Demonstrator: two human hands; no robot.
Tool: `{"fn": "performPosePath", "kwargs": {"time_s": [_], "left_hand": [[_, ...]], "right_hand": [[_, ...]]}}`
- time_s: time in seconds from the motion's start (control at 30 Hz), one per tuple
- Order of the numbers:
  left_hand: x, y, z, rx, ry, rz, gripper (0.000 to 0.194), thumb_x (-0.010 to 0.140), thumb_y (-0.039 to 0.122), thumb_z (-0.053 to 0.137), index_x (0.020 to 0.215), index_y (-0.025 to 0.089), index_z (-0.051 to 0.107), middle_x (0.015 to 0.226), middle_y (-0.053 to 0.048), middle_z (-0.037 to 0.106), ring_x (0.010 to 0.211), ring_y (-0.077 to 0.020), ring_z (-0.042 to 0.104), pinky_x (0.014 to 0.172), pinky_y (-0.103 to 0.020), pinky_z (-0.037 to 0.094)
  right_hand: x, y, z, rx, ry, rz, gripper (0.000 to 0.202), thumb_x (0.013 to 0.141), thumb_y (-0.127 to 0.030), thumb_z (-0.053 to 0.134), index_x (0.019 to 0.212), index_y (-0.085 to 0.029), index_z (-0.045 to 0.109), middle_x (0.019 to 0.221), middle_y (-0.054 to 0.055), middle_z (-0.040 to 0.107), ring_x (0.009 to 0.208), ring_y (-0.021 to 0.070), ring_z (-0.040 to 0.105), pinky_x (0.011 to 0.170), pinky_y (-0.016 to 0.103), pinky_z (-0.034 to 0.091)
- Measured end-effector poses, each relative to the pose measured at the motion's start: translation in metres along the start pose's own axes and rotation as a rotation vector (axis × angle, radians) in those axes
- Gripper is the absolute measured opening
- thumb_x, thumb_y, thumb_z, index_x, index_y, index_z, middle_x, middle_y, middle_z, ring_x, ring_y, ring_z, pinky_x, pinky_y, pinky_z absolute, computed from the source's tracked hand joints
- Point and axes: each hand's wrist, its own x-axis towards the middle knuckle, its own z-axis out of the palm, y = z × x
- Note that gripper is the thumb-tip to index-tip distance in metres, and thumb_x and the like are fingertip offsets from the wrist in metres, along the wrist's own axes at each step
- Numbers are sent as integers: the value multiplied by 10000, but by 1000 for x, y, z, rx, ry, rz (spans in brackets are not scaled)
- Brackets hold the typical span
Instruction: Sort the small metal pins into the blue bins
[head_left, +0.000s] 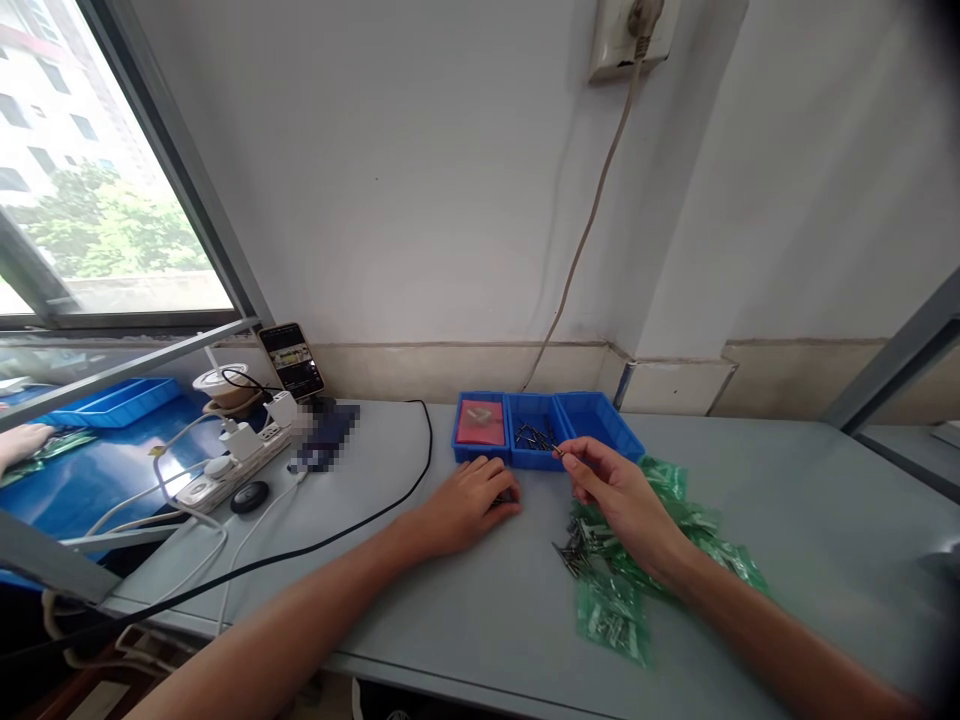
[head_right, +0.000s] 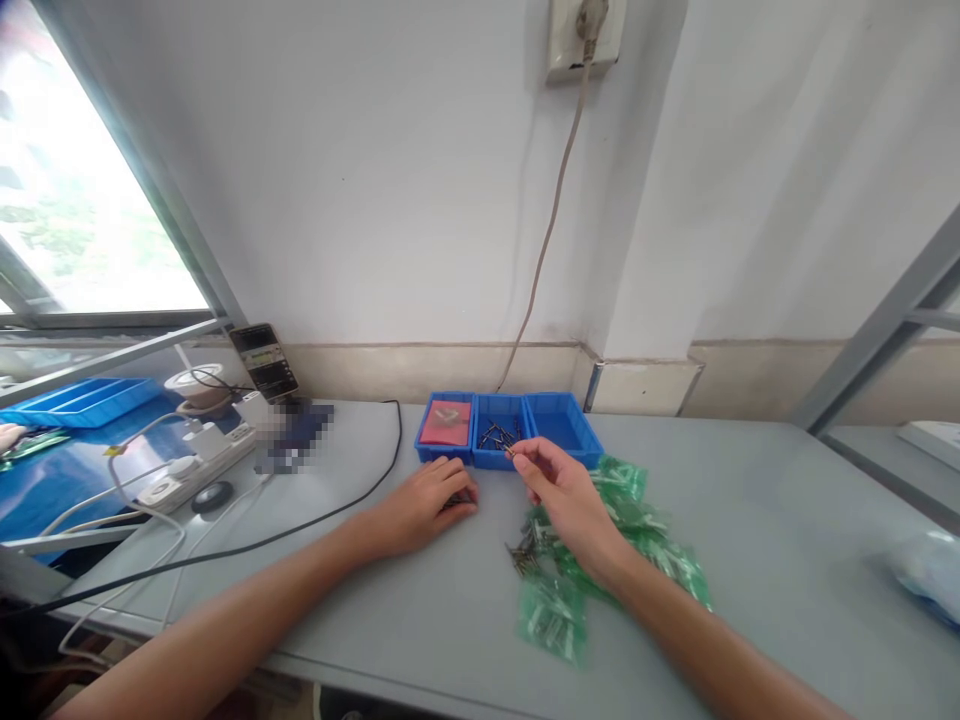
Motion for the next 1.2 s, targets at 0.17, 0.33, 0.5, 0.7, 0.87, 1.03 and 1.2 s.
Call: {"fn": "performPosePath", "kwargs": {"time_s": [0.17,0.33,0.5,0.7,0.87,1.03,1.2], "left_hand": [[0,0,0,-11,0,-23,108,1094,314,626,1073,211,601,1088,-36,637,1022,-211,575,918,-324,471],[0,2,-1,9,-16,-27,108,1103,313,605,1069,210,608,1080,-37,635,1019,-213,577,927,-335,477],[0,3,-3,38,-25,-19,111,1103,319,598,1070,213,606,1091,-42,628,1009,-215,579,914,-342,479],[-2,4,-8,81,-10,5,172,1085,380,632,1142,219,611,1157,-61,618,1056,-232,579,935,-352,483],[-3,4,-9,171,-19,-12,228,1076,424,637,1142,211,588,1152,-69,618,1024,-242,587,893,-365,475],[-3,6,-10,190,-13,-45,218,1060,411,635,1104,211,561,1121,-71,608,997,-249,583,871,-374,473],[-4,11,-12,163,-26,-58,172,968,287,667,1049,219,532,1080,-62,599,998,-258,568,887,-386,472]], "right_hand": [[-2,-1,-1,76,-65,41,435,995,-649,667,921,-221,683,753,-33,520,650,130,408,604,269,329],[-3,-3,1,132,-133,36,380,994,-612,686,1013,-233,692,876,-3,635,656,132,462,626,275,389],[-2,-3,4,23,-102,4,397,907,-618,780,989,-252,652,820,-8,658,657,162,537,636,302,442],[-2,-5,2,-46,-62,8,382,920,-613,761,926,-248,647,718,-48,553,632,150,505,611,286,404],[-1,-2,1,56,-30,111,483,942,-676,703,807,-226,590,662,-58,472,580,127,415,548,266,321],[4,5,1,129,19,157,519,918,-695,721,769,-224,561,659,-63,438,551,116,380,510,262,304],[8,6,1,98,9,118,464,926,-663,732,849,-215,642,726,-38,530,573,116,436,511,255,345]]}}
